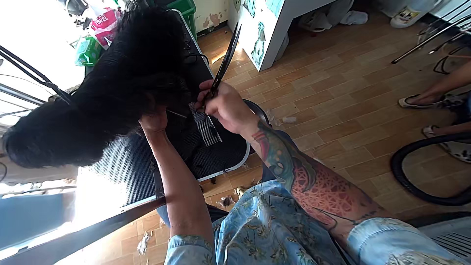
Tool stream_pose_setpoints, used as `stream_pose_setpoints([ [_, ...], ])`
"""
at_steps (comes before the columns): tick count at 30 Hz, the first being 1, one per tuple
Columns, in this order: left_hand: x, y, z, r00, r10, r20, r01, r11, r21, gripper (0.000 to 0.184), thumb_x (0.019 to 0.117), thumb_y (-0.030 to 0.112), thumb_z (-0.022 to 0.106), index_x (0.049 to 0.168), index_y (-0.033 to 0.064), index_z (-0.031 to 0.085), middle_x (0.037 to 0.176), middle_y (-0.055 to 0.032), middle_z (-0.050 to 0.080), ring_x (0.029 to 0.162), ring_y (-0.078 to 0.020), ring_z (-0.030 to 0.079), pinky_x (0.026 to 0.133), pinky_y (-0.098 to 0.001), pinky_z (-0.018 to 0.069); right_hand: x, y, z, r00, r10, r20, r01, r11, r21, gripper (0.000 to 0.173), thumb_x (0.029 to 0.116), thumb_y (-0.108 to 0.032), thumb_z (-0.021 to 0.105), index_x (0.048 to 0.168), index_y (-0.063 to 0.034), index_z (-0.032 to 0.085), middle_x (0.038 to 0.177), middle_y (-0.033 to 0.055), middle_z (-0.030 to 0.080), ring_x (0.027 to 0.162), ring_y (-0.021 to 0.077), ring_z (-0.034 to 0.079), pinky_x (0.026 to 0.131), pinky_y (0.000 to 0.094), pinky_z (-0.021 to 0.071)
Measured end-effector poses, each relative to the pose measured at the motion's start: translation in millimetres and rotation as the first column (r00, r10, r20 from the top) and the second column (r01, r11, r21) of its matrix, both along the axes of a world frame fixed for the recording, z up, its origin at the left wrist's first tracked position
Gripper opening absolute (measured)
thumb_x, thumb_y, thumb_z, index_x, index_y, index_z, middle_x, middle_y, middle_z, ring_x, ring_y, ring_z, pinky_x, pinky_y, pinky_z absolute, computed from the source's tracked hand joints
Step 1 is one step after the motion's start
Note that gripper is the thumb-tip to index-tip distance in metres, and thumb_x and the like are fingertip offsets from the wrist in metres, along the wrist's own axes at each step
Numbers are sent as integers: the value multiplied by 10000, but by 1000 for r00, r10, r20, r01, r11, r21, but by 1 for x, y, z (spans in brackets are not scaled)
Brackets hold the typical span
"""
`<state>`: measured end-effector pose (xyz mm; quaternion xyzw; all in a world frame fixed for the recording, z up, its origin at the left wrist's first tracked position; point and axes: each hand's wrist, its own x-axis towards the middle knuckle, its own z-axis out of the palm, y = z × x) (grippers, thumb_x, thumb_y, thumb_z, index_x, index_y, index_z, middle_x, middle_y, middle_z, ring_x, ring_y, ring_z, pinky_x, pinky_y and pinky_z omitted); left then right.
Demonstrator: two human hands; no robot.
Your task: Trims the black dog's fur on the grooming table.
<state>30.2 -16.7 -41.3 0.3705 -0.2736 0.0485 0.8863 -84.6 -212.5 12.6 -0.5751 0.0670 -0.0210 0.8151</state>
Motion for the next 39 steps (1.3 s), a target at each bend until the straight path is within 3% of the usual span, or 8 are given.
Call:
stream_pose_setpoints([
  [2,0,0,0,1000,-3,-4,3,1000,0,80,989,154,626,1034,169,691,973,-17,740,900,-148,717,816,-359,616,-27,4,-7,984,168,58,-166,985,-37,650,781,155,550,1379,-80,449,1131,111,691,953,251,712,793,422,617],
  [4,0,0,-1,1000,4,-4,-4,1000,24,90,995,153,610,1044,175,682,980,-16,737,906,-154,716,819,-367,615,-46,14,-10,965,249,77,-249,968,-21,579,818,154,659,1331,-39,472,1055,138,718,925,284,735,822,448,639],
  [7,0,-1,-1,1000,25,-12,-24,999,43,89,995,159,609,1055,183,670,991,-16,732,922,-156,710,825,-383,612,-65,28,-11,969,241,59,-236,968,-80,468,828,-6,814,1208,-23,542,953,134,743,816,266,760,786,408,667],
  [12,0,-2,-1,999,34,-21,-32,998,53,89,1002,151,604,1056,172,672,992,-24,735,903,-162,714,795,-379,616,-74,34,-1,967,255,29,-244,950,-197,445,830,-198,862,1158,-63,594,908,51,754,744,164,746,721,317,654],
  [18,2,0,-2,1000,18,-12,-17,998,61,75,995,172,636,1056,164,679,993,-31,738,887,-165,717,772,-373,619,-71,37,2,964,267,-17,-265,943,-202,408,820,-72,836,1159,-52,610,905,56,755,735,172,749,718,323,663],
  [26,0,-2,0,998,42,-37,-40,998,56,86,984,130,617,1032,168,677,969,-27,736,868,-162,717,757,-381,622,-72,38,-1,966,257,-31,-258,947,-190,384,822,-37,826,1143,-45,616,889,63,756,719,183,750,714,336,667],
  [33,-9,-1,0,999,34,-3,-33,993,113,116,1035,154,566,1121,170,642,1043,-7,711,953,-142,699,843,-350,606,-73,39,1,970,242,-31,-244,953,-180,381,819,-14,826,1139,-40,622,886,66,756,704,186,745,702,333,665],
  [39,-1,-4,1,999,46,-27,-44,998,53,98,998,125,603,1050,162,677,982,-34,738,875,-170,721,767,-379,624,-75,40,-2,987,162,-19,-162,972,-169,390,820,-11,821,1151,-43,617,887,69,758,718,196,752,708,338,671],
])
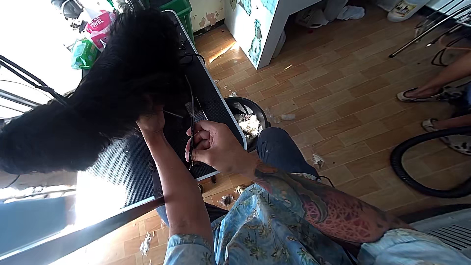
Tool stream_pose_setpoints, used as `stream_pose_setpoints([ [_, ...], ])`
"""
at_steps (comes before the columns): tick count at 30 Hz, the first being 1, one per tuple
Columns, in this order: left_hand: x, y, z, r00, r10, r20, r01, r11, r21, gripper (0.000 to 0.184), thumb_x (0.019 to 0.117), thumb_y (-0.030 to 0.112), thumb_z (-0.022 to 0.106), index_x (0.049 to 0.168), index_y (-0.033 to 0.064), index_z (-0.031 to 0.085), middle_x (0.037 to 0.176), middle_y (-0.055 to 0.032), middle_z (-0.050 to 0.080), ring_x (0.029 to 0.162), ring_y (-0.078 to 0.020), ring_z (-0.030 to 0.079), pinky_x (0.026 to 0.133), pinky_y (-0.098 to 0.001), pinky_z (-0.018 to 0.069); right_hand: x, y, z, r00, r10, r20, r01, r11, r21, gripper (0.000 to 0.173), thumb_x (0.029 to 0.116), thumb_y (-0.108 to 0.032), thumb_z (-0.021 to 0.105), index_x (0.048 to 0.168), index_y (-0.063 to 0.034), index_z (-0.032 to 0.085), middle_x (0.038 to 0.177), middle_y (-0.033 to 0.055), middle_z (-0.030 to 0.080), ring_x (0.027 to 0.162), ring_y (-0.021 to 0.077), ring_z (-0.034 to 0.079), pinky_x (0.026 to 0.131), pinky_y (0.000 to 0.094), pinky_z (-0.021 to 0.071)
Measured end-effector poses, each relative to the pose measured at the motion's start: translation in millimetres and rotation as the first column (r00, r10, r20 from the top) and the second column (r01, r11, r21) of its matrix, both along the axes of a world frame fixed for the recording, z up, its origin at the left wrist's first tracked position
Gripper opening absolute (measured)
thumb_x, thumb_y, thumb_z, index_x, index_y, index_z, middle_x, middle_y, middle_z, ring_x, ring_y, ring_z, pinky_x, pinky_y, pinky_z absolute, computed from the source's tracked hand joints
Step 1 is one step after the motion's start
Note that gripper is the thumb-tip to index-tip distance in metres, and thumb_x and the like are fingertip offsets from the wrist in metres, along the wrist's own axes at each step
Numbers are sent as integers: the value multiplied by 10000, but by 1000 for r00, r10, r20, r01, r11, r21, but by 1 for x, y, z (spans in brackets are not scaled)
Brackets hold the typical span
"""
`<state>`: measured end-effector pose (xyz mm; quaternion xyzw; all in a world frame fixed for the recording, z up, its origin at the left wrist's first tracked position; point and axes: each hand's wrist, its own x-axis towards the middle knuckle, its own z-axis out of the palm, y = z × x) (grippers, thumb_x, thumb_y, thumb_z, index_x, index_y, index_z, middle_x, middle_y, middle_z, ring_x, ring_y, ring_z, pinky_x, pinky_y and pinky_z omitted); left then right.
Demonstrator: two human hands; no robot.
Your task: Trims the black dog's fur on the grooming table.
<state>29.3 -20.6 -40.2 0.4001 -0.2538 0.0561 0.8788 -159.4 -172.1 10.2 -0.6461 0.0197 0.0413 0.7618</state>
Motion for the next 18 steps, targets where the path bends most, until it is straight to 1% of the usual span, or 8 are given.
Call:
stream_pose_setpoints([
  [4,2,-2,-2,998,63,6,-63,998,2,90,1015,135,585,1069,156,653,983,-37,730,878,-169,715,769,-377,621,-1,3,-10,993,-81,83,80,997,11,412,824,29,803,1169,-53,593,924,68,748,745,198,750,710,329,670],
  [9,-1,-8,4,992,126,-32,-125,992,32,93,1029,111,563,1071,140,641,954,-38,730,821,-167,715,722,-368,626,9,7,-26,995,-4,103,20,987,-160,441,818,-2,824,1205,-75,627,969,31,747,771,144,744,717,296,662],
  [11,-4,-12,6,986,147,-76,-143,988,51,81,1035,98,557,1059,121,631,929,-42,726,789,-174,712,712,-376,629,16,3,-32,993,-45,106,64,980,-188,467,818,20,815,1231,-79,622,984,36,753,785,169,746,708,335,662],
  [13,-5,-12,5,983,152,-99,-146,987,60,84,1021,69,559,1039,120,622,922,-31,719,806,-172,710,723,-376,631,21,-6,-40,985,-71,160,90,989,-115,505,813,112,725,1265,-46,563,1030,101,736,846,248,752,730,407,670],
  [14,-4,-10,3,982,155,-107,-149,987,66,98,1010,57,568,1028,125,635,921,-23,723,815,-164,711,733,-373,631,24,-12,-43,983,-74,168,88,993,-81,524,777,138,643,1256,-44,534,1045,124,720,867,275,741,731,433,655],
  [16,-3,-5,-4,974,185,-128,-173,980,104,161,976,-2,556,1032,129,631,927,8,717,829,-126,694,747,-336,613,29,-25,-47,988,-115,104,125,987,-97,492,712,101,582,1171,-65,522,931,97,672,756,247,688,656,438,613],
  [17,-2,-2,-7,969,202,-142,-184,975,127,198,950,-43,549,1034,120,624,921,18,701,830,-110,675,754,-322,598,33,-31,-46,989,-145,44,149,979,-142,416,734,73,595,1124,-55,533,838,77,632,651,218,645,604,435,605],
  [18,-2,0,-9,964,215,-154,-194,971,140,230,914,-77,566,1017,118,633,902,24,700,822,-103,673,750,-318,597,37,-36,-43,983,-181,-31,170,960,-222,319,803,38,647,1097,-37,549,746,66,600,551,194,607,538,411,600],
])
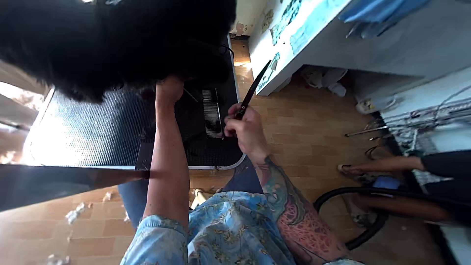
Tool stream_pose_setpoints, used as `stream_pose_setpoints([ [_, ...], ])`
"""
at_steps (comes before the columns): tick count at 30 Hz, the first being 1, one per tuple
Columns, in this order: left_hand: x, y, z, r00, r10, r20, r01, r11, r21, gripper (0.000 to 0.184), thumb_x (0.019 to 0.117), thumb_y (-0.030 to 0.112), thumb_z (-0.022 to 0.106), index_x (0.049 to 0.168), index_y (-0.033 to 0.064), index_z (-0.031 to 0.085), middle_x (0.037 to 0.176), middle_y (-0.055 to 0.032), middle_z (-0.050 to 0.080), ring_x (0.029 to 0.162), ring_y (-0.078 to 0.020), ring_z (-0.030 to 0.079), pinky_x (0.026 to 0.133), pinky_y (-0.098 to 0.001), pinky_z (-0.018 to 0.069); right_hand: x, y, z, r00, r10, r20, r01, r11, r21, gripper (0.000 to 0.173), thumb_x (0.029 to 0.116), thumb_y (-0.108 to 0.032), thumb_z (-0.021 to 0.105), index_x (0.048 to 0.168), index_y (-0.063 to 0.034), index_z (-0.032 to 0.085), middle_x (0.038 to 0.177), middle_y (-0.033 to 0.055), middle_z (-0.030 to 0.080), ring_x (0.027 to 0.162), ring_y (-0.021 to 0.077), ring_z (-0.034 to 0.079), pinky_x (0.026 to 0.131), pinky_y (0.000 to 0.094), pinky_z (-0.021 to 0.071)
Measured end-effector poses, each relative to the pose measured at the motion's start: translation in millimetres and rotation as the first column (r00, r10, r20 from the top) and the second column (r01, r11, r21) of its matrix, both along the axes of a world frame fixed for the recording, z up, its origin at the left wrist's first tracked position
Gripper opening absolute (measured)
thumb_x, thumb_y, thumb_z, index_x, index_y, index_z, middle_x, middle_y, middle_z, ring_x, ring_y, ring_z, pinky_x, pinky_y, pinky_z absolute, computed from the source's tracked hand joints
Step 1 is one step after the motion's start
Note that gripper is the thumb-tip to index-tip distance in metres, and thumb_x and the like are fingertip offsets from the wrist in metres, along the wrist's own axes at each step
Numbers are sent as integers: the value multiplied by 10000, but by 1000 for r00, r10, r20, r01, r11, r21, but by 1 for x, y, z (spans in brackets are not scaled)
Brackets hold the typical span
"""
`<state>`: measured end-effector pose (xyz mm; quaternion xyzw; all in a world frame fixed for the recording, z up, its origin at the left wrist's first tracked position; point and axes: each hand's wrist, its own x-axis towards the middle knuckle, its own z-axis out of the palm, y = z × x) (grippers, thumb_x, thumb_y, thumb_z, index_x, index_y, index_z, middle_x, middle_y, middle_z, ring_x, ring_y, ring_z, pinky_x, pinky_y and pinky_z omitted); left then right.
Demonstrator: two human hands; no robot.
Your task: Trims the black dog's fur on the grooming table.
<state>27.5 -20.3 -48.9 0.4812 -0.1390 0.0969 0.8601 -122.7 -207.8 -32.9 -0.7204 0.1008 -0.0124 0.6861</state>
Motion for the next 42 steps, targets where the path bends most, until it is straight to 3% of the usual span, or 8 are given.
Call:
stream_pose_setpoints([
  [9,-6,4,9,995,-87,-48,93,986,135,299,841,-141,581,936,139,627,836,69,692,780,-59,668,731,-274,592,27,11,-6,877,-156,-454,-295,570,-767,756,622,-716,874,933,-55,681,785,149,667,684,318,667,639,565,555],
  [14,-10,8,15,990,-117,-84,134,958,253,276,860,-117,625,985,128,637,880,78,684,830,-41,661,780,-262,584,29,-11,-19,894,-101,-437,-221,749,-625,488,770,-474,875,885,-54,657,656,85,575,501,196,513,477,396,448],
  [19,-8,19,16,987,-148,-56,157,950,269,243,855,-79,664,963,139,658,878,80,697,846,-41,670,798,-270,589,-7,-60,-9,964,-173,204,229,928,-295,228,981,-180,699,1054,20,618,705,55,630,481,136,577,468,323,561],
  [23,-9,20,22,984,-141,-112,155,978,136,147,993,-41,530,1029,75,614,862,23,693,750,-89,681,691,-289,608,9,-108,39,647,350,678,403,598,-693,226,985,-191,703,974,34,683,861,85,703,777,121,691,736,312,600],
  [27,-20,21,33,978,-106,-181,143,969,204,230,904,-132,597,1046,47,628,895,22,677,805,-58,672,739,-250,595,40,-92,117,557,778,292,409,49,-911,265,1020,-202,558,1053,-2,729,837,192,691,779,390,665,676,531,529],
  [33,-24,28,39,973,-3,-232,108,890,444,195,853,-59,673,974,93,658,896,44,676,855,-52,653,808,-271,567,53,-42,149,669,686,-286,119,-479,-870,47,883,-59,671,910,-66,709,786,146,679,792,404,662,693,587,493],
  [38,27,24,-86,984,169,56,-173,823,541,324,898,252,740,1157,62,698,1070,-62,717,980,-114,682,878,-343,572,34,-47,130,434,865,-252,216,-372,-903,192,927,-152,511,829,-84,662,696,81,631,692,313,629,640,488,487],
  [42,18,24,-74,980,191,-57,-111,759,641,307,935,300,695,1175,108,702,1094,-43,719,1007,-119,682,912,-370,566,37,-40,143,661,739,-135,270,-401,-876,121,925,-92,552,888,-43,656,751,144,644,735,388,639,644,544,476],
])
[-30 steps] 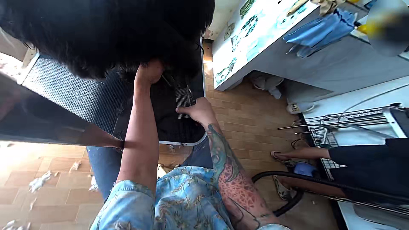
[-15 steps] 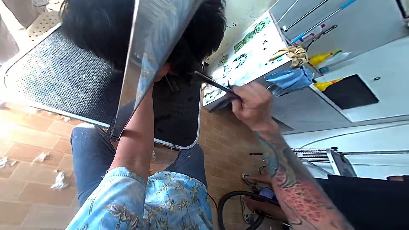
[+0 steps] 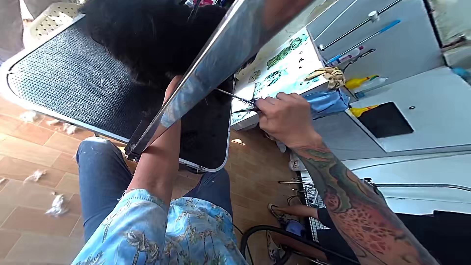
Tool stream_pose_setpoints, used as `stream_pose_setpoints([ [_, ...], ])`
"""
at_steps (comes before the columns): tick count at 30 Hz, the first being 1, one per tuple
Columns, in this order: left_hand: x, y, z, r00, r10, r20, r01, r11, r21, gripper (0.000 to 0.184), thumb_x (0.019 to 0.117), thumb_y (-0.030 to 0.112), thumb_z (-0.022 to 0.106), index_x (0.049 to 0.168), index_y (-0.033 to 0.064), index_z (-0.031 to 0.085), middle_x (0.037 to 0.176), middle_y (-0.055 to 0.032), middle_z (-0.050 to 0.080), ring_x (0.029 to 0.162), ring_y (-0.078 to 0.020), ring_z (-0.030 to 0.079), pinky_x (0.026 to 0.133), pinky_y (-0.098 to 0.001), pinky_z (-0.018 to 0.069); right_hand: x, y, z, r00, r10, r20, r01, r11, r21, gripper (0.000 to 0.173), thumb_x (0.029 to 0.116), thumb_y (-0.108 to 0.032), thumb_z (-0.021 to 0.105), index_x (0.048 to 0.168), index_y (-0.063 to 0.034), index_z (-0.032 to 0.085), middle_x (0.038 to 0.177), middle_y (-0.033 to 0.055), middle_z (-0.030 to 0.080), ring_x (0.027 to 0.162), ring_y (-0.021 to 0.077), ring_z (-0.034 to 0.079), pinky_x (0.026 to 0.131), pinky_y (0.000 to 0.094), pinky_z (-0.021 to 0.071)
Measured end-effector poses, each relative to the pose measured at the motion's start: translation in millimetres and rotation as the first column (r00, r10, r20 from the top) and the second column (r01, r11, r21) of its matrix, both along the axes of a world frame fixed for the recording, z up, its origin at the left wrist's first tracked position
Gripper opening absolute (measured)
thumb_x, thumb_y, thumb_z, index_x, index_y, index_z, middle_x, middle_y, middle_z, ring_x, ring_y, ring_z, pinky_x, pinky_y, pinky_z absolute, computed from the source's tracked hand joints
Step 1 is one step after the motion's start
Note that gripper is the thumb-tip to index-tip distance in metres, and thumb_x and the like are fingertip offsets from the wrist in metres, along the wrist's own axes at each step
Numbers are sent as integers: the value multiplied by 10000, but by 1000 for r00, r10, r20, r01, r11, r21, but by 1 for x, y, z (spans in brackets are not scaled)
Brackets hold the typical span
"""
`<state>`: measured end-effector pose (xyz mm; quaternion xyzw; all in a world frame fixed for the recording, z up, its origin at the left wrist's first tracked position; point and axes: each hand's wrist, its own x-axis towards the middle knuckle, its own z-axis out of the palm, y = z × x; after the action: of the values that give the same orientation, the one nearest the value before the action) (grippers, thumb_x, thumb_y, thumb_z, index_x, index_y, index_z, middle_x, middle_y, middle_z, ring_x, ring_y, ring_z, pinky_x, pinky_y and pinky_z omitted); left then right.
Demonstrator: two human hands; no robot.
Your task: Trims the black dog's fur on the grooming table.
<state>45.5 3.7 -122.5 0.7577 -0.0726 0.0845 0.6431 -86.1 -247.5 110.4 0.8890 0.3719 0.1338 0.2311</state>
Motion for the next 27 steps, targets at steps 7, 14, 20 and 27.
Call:
stream_pose_setpoints([
  [7,0,-1,8,998,-4,61,-2,994,105,311,976,325,619,1176,104,708,1101,-75,721,1022,-153,682,923,-409,550,-9,-5,-28,982,175,74,-182,979,90,199,935,-133,500,814,-64,642,695,103,630,659,324,616,617,486,472],
  [14,1,-5,3,991,11,133,-28,992,123,296,977,316,607,1160,104,702,1084,-76,715,1007,-148,680,905,-410,554,-10,-11,-59,974,225,41,-227,972,64,156,920,-141,546,840,-76,663,719,90,646,699,315,624,655,482,473],
  [20,27,1,-12,997,-81,1,81,994,73,337,976,322,639,1244,121,670,1142,-38,701,1044,-91,669,929,-346,563,-6,-5,-62,992,-6,127,-6,995,97,98,895,-104,588,864,-51,665,753,131,663,728,367,649,661,532,496],
  [27,-12,3,27,986,38,159,-91,938,335,306,1017,271,510,1108,58,710,1057,-129,710,1007,-199,676,917,-431,527,-13,-26,-73,929,130,346,-257,900,351,316,1003,-227,506,856,-47,719,672,95,650,648,292,630,655,461,512],
])
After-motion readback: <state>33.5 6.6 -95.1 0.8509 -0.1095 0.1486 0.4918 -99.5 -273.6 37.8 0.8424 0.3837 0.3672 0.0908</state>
